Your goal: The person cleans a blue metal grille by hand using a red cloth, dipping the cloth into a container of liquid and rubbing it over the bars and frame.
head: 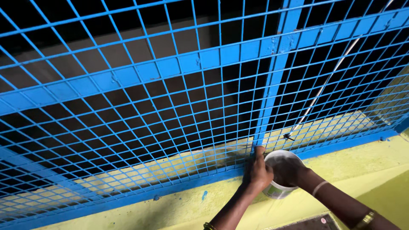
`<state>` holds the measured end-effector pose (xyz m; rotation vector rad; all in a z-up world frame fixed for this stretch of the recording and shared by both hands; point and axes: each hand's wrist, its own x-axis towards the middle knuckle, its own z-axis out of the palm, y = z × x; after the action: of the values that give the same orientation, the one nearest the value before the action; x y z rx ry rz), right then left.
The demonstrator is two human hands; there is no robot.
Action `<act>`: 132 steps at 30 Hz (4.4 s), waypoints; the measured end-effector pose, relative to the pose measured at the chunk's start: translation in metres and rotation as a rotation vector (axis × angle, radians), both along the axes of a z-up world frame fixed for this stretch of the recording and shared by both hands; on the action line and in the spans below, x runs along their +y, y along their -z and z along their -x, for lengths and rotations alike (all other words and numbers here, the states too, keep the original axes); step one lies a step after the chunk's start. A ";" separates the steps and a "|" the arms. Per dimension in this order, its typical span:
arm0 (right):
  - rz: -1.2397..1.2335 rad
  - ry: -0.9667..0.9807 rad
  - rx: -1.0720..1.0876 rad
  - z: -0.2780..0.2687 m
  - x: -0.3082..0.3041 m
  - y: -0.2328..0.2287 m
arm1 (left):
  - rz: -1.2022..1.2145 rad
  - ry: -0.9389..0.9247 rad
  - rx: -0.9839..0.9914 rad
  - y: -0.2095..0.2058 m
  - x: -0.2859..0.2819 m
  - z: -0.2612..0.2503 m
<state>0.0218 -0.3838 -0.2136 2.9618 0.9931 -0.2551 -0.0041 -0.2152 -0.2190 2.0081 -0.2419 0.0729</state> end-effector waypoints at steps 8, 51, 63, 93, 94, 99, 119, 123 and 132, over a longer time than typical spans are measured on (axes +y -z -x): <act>0.152 0.192 0.209 0.031 0.017 -0.124 | -0.171 0.061 -0.517 -0.065 0.012 0.021; -0.558 0.663 0.019 0.021 -0.006 -0.029 | 0.049 0.114 -0.329 -0.080 -0.024 0.027; -0.546 0.536 -0.092 0.024 -0.006 -0.018 | -0.038 0.092 -0.352 -0.074 -0.025 0.018; -0.881 0.080 -1.301 0.036 0.131 -0.312 | 0.169 -0.062 -1.100 -0.296 0.160 0.037; -1.026 0.089 -1.252 0.028 0.137 -0.315 | -0.085 -0.253 -1.216 -0.303 0.187 0.035; -0.766 0.248 -1.406 -0.011 0.147 -0.238 | -0.618 -0.612 -1.053 -0.294 0.291 0.012; -1.101 0.521 -1.199 0.023 0.233 -0.217 | -0.814 -0.648 -1.216 -0.252 0.313 -0.022; -1.006 0.323 -1.089 0.055 0.252 -0.214 | -0.787 -0.620 -1.237 -0.254 0.314 -0.019; -0.437 0.180 -1.090 0.028 0.203 -0.236 | -0.799 -0.606 -1.256 -0.253 0.318 -0.016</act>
<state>-0.0067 -0.1806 0.0221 2.7413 0.6342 1.5514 0.0119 0.1028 0.0345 2.4607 -0.4748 1.8894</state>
